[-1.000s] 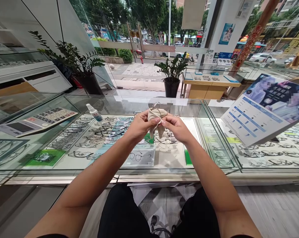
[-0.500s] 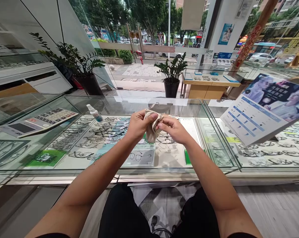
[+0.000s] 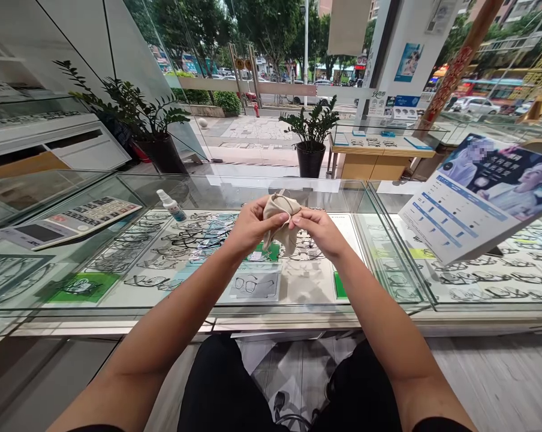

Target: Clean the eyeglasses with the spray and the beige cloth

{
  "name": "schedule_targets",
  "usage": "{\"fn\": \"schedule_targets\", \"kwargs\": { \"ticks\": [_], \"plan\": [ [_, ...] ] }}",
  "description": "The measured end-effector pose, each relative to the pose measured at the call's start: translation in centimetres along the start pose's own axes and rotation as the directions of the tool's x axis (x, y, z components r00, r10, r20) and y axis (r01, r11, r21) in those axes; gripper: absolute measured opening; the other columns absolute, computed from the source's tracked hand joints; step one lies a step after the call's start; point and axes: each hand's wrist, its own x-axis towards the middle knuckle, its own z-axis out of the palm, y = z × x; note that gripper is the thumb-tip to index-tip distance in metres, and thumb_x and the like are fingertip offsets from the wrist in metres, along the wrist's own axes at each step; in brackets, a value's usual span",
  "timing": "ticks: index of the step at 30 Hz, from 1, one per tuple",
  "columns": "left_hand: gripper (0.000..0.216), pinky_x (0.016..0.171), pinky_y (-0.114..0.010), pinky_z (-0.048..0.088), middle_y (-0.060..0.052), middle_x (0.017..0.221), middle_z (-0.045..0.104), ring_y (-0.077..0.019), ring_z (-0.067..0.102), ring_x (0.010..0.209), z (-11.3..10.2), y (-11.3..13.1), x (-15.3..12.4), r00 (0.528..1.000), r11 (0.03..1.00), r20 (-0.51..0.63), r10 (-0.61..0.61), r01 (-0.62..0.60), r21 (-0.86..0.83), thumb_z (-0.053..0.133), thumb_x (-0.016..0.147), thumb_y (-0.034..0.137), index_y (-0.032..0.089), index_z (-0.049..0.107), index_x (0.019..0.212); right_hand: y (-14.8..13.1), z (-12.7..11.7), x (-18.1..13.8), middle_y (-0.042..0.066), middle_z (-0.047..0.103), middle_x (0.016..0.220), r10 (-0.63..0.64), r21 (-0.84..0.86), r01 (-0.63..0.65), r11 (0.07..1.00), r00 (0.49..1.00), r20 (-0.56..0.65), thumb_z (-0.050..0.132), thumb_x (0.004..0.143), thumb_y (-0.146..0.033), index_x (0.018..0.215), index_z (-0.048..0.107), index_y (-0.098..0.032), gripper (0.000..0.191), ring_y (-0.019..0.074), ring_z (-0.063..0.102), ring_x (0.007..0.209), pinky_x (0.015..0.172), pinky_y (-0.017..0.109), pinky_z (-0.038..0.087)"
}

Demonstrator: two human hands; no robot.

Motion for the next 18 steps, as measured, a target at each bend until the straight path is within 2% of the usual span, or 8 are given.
{"fn": "schedule_targets", "kwargs": {
  "ticks": [3, 9, 13, 15, 18],
  "plan": [
    [0.054, 0.058, -0.022, 0.048, 0.000, 0.071, 0.071, -0.0114, 0.060, 0.062, 0.8, -0.4, -0.2, 0.993, 0.997, -0.099, 0.067, -0.063, 0.048, 0.109, 0.061, 0.054, 0.016, 0.077, 0.084, 0.6, 0.3, 0.1, 0.004, 0.067, 0.087, -0.013, -0.018, 0.013, 1.000, 1.000, 0.023, 0.091, 0.082, -0.067, 0.076, 0.083, -0.023, 0.045, 0.0225, 0.059, 0.093, 0.092, 0.037, 0.047],
    [0.061, 0.054, -0.023, 0.043, 0.001, 0.061, 0.063, -0.0096, 0.053, 0.054, 1.2, -1.0, -0.3, 0.963, 0.986, -0.229, 0.144, -0.120, 0.116, 0.090, 0.083, 0.074, 0.017, 0.070, 0.076, 0.8, 0.9, 0.0, 0.004, 0.069, 0.093, -0.047, -0.072, 0.055, 0.996, 0.993, 0.111, 0.086, 0.089, -0.066, 0.078, 0.083, -0.024, 0.044, 0.0229, 0.060, 0.094, 0.095, 0.039, 0.048],
    [0.065, 0.056, -0.024, 0.046, -0.001, 0.066, 0.067, -0.0117, 0.057, 0.058, 0.4, -1.0, 0.1, 0.983, 0.993, -0.156, 0.100, -0.090, 0.072, 0.085, 0.085, 0.079, 0.016, 0.072, 0.077, 0.5, 0.6, 0.0, 0.003, 0.068, 0.087, -0.008, -0.039, 0.008, 0.999, 1.000, -0.012, 0.090, 0.083, -0.067, 0.078, 0.083, -0.024, 0.044, 0.0219, 0.059, 0.090, 0.093, 0.038, 0.047],
    [0.060, 0.060, -0.024, 0.049, -0.002, 0.074, 0.073, -0.0123, 0.061, 0.063, 0.2, -1.0, 0.2, 0.993, 0.998, -0.105, 0.058, -0.056, 0.023, 0.093, 0.080, 0.073, 0.016, 0.076, 0.086, 0.5, 0.3, 0.1, 0.003, 0.069, 0.088, -0.003, -0.012, 0.002, 1.000, 0.998, -0.059, 0.091, 0.081, -0.065, 0.078, 0.084, -0.024, 0.042, 0.0218, 0.059, 0.091, 0.095, 0.038, 0.047],
    [0.060, 0.063, -0.023, 0.053, -0.001, 0.081, 0.077, -0.0128, 0.066, 0.067, 0.5, -0.9, 0.1, 0.996, 0.999, -0.087, 0.024, -0.027, -0.041, 0.108, 0.064, 0.058, 0.017, 0.077, 0.095, 0.8, 0.2, 0.2, 0.004, 0.071, 0.090, 0.001, 0.002, -0.001, 1.000, 0.998, -0.058, 0.092, 0.079, -0.066, 0.078, 0.084, -0.024, 0.043, 0.0225, 0.061, 0.094, 0.096, 0.038, 0.049]
  ]
}}
